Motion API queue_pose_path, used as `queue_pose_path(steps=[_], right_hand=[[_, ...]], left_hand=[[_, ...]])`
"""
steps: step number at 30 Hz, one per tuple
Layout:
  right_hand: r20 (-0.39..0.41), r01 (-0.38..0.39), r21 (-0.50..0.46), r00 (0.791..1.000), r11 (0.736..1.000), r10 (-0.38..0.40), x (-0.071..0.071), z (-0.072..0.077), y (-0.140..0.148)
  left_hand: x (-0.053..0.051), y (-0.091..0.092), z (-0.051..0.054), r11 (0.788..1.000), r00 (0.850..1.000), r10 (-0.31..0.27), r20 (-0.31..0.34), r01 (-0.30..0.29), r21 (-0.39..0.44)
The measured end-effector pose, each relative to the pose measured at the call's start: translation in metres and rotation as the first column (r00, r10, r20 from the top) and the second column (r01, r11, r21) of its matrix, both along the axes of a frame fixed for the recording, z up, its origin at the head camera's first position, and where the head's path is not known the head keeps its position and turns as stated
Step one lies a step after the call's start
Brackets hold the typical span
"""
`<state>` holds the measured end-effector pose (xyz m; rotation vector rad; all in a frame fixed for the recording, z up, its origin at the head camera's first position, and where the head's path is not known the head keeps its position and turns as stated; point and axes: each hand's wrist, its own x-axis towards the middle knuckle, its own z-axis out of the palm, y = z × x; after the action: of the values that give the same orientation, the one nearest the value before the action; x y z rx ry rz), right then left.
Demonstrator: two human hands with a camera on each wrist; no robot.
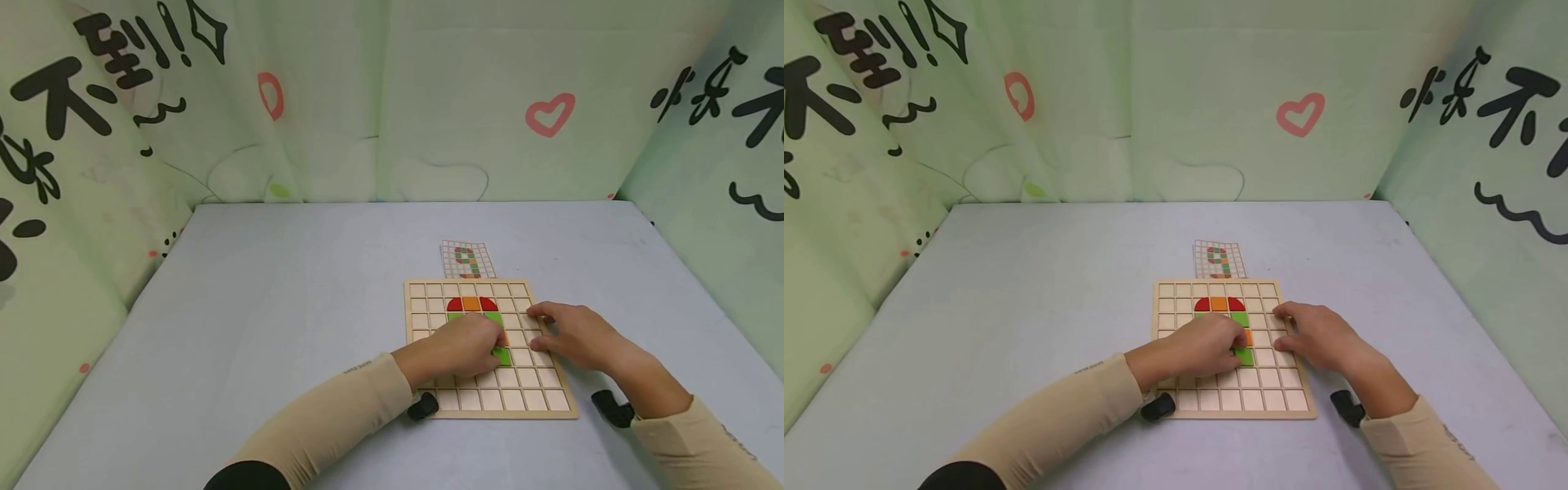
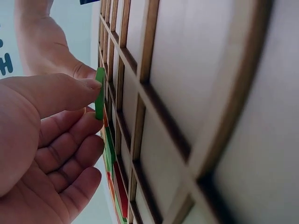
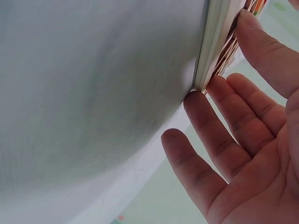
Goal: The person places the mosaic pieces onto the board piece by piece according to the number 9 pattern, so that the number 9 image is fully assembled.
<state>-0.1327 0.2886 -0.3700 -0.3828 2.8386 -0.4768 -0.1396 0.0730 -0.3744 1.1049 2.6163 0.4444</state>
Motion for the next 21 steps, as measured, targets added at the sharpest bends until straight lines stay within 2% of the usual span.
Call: queue_pose_path(steps=[21], right_hand=[[0.003,0.000,0.007,1.000,1.000,0.000,0.0000,-0.0003,0.0007]], left_hand=[[0.0019,0.0051,0.0017,0.999,1.000,-0.004,-0.027,0.003,-0.053]])
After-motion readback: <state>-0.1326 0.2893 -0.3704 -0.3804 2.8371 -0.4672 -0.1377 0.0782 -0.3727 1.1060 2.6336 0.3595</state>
